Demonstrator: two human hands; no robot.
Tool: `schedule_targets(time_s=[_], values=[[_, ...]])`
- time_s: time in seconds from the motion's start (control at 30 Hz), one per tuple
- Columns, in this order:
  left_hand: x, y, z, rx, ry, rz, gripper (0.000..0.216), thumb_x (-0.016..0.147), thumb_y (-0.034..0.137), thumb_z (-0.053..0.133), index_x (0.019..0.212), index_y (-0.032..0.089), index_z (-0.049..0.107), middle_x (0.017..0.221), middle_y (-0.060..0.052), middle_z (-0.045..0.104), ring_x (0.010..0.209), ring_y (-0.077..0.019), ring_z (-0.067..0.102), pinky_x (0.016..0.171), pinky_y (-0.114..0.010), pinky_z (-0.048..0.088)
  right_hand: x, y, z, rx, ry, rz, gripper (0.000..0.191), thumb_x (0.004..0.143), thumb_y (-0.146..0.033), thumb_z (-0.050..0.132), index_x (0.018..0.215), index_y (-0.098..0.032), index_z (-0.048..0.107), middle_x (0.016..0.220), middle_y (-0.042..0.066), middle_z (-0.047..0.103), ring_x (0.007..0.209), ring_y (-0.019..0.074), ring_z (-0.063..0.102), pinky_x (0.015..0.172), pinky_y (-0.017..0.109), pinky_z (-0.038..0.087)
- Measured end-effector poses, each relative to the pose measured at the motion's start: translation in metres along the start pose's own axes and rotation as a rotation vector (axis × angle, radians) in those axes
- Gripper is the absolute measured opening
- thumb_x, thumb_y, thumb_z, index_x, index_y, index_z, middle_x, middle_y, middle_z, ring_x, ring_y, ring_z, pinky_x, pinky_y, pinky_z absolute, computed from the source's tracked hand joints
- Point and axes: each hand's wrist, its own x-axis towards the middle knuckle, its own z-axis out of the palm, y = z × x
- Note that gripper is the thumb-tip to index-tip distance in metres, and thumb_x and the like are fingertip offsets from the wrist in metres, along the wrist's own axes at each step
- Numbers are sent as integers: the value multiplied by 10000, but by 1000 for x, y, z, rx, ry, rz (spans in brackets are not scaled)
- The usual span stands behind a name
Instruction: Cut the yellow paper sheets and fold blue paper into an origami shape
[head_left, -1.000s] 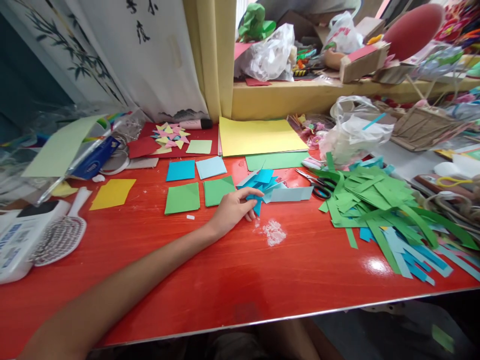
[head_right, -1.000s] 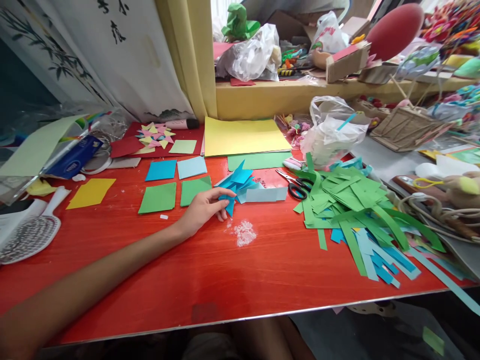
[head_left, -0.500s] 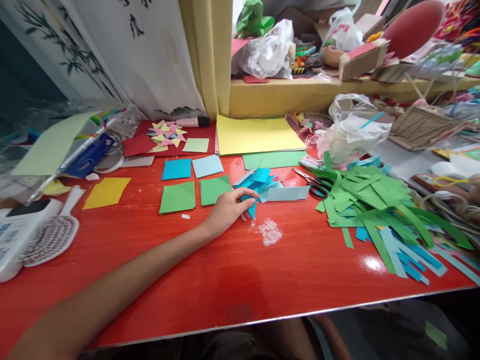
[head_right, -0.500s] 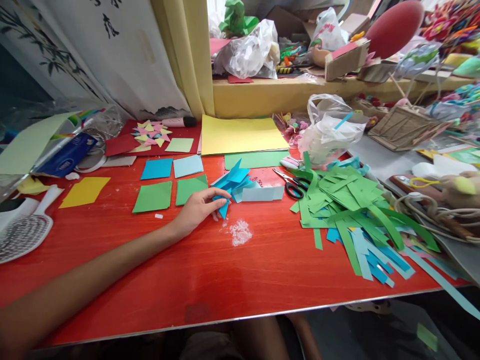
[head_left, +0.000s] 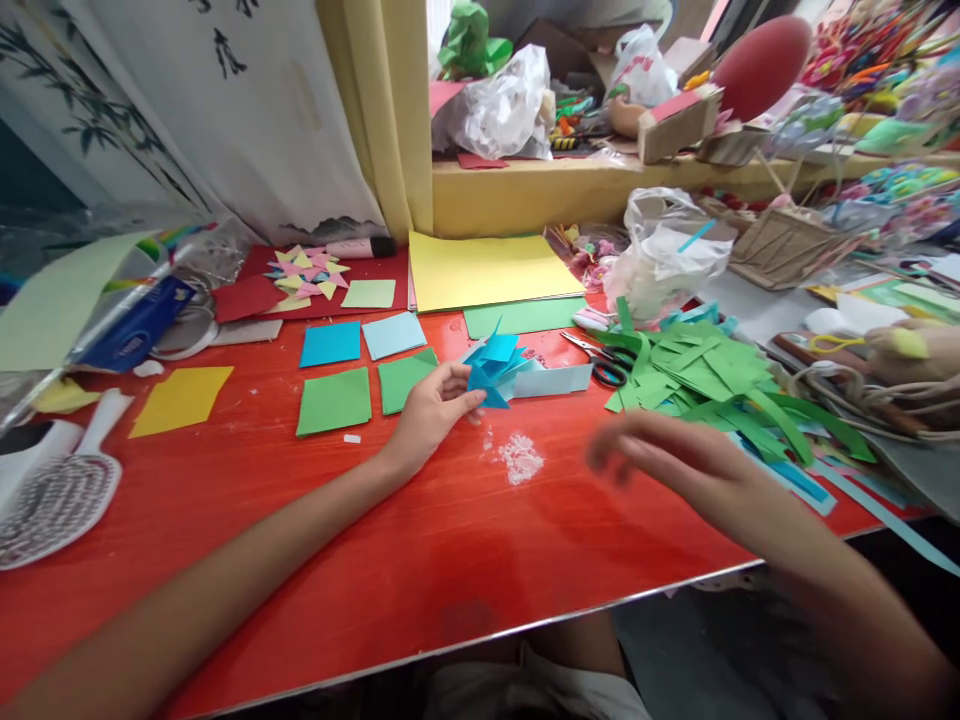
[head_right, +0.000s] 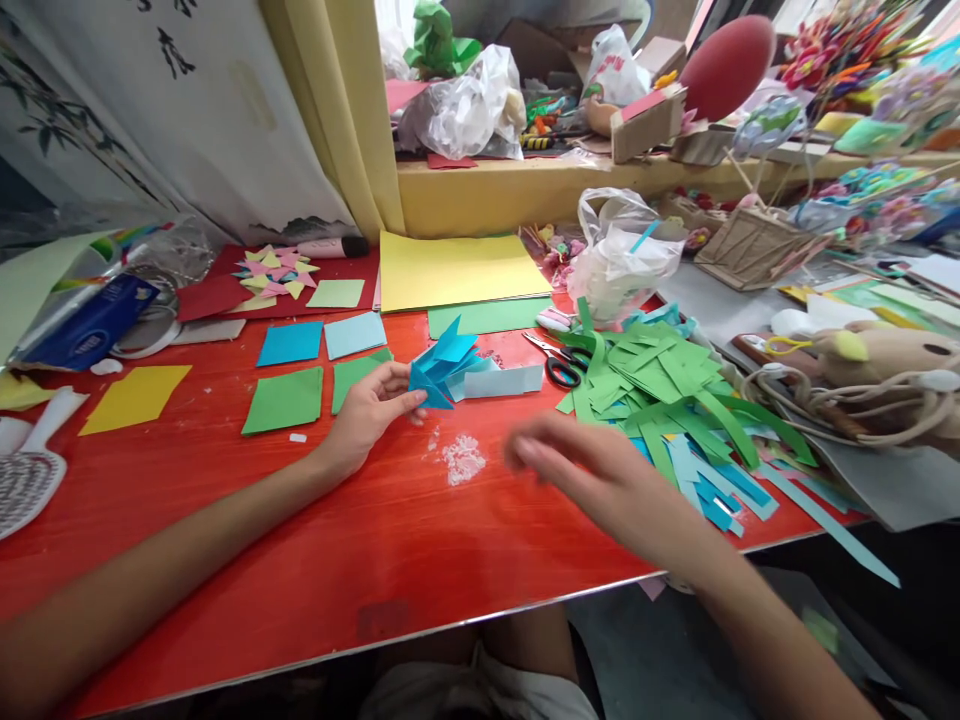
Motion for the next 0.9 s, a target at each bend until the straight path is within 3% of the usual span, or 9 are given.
schedule_targets(time_s=[0.07, 0.1, 0.2, 0.33, 0.43, 0.6, 0.8, 0.9], values=[[0, 0, 1, -16, -39, 6, 205, 754, 267, 678, 851, 153, 538, 784, 15, 639, 649, -95, 621, 647, -236, 524, 59, -1, 9, 15, 26, -32, 288, 890, -445, 518, 989, -198, 629, 980, 75, 681, 887, 175, 634, 761, 296, 494], [0, 0, 1, -20, -55, 5, 195, 759, 263, 672, 846, 150, 539, 790, 7, 651, 668, -101, 629, 654, -240, 532, 82, 2, 17, 14, -7, -49, 284, 863, -425, 565, 1005, -184, 608, 993, 78, 673, 876, 173, 626, 743, 291, 486], [2, -1, 0, -29, -63, -19, 176, 770, 260, 655, 824, 151, 528, 724, 7, 645, 654, -113, 626, 618, -244, 535, 118, 19, 41, -90, 2, -120, 209, 842, -339, 599, 934, -153, 577, 787, 34, 604, 682, 135, 533, 624, 273, 415], [2, -1, -1, 18, -71, -60, 191, 781, 288, 648, 832, 158, 516, 703, 31, 594, 624, -97, 594, 633, -243, 514, 119, 31, 50, 49, 6, -234, 196, 866, -313, 568, 743, -160, 558, 748, 3, 516, 678, 108, 441, 614, 246, 345], [-1, 3, 0, 104, -126, -61, 201, 800, 334, 629, 809, 161, 527, 739, 35, 541, 649, -82, 540, 638, -224, 481, 113, 30, 47, 250, -73, -145, 242, 864, -339, 567, 701, -161, 549, 716, -15, 496, 672, 99, 433, 611, 236, 335], [-4, 8, 1, 230, -145, -115, 271, 838, 407, 577, 748, 164, 498, 678, 38, 466, 616, -85, 453, 592, -225, 397, 108, 26, 44, 365, -163, -35, 257, 862, -373, 556, 727, -155, 570, 701, -19, 472, 649, 94, 407, 588, 237, 316], [-7, 10, 0, 347, -176, -30, 355, 908, 402, 465, 648, 170, 392, 642, 38, 340, 594, -89, 323, 571, -238, 298, 102, 25, 40, 424, -241, -42, 288, 878, -381, 534, 698, -157, 567, 642, -19, 462, 614, 96, 415, 565, 239, 322], [-9, 8, 1, 397, -173, 13, 334, 920, 403, 449, 677, 178, 404, 659, 31, 390, 605, -95, 376, 587, -237, 346, 101, 25, 40, 407, -219, -48, 302, 865, -378, 547, 660, -157, 569, 624, -15, 475, 616, 100, 428, 572, 243, 330]])
